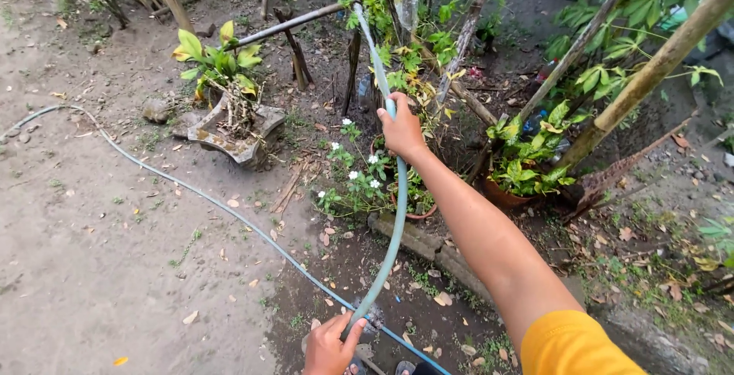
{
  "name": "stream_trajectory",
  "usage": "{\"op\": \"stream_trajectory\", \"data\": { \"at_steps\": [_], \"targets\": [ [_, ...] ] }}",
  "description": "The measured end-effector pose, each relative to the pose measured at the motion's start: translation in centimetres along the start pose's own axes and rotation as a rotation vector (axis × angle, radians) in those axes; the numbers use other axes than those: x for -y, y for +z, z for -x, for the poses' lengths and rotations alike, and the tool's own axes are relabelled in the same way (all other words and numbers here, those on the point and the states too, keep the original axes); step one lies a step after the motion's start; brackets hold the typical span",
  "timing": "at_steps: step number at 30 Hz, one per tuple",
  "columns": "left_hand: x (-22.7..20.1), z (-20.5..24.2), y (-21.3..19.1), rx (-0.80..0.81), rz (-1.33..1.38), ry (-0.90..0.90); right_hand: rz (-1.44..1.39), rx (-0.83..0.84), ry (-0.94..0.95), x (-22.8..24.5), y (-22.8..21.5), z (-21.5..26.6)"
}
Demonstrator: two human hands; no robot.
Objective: The person waters various potted plants and garden areas using a hose. They move around the backyard, directing water onto different plants and the ground near a bamboo fence and a tree.
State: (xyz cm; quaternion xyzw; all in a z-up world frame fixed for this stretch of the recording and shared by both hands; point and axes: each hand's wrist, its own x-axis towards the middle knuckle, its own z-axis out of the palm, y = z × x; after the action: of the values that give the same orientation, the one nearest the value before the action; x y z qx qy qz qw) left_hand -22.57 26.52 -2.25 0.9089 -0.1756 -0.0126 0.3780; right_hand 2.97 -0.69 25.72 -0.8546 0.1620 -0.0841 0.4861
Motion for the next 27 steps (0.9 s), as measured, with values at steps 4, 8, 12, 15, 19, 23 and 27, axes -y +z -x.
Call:
{"op": "stream_trajectory", "data": {
  "at_steps": [4,8,12,15,19,23,27],
  "targets": [
    [0.4,0.1,0.5,-0.011,0.002,0.021,-0.079,-0.053,0.099,-1.6,-1.2,0.6],
    [-1.6,-1.1,-0.7,0.007,0.041,0.105,-0.118,-0.197,0.199,-3.2,-4.3,1.0],
    [-4.4,-3.1,-1.3,0.051,0.17,0.195,-0.162,-0.388,0.124,-3.0,-8.3,1.7],
    [-6.0,-4.1,-1.1,0.028,0.161,0.238,-0.175,-0.453,0.041,-1.3,-10.9,3.0],
    [-6.8,-4.4,-0.8,0.05,0.175,0.281,-0.163,-0.492,0.006,-1.6,-12.3,3.1],
    [-6.5,-3.8,-0.6,0.056,0.183,0.317,-0.18,-0.406,0.104,-2.5,-12.0,3.2],
    [-6.4,-3.3,-0.7,0.062,0.198,0.298,-0.215,-0.409,0.112,-2.8,-11.4,3.3]
  ]
}}
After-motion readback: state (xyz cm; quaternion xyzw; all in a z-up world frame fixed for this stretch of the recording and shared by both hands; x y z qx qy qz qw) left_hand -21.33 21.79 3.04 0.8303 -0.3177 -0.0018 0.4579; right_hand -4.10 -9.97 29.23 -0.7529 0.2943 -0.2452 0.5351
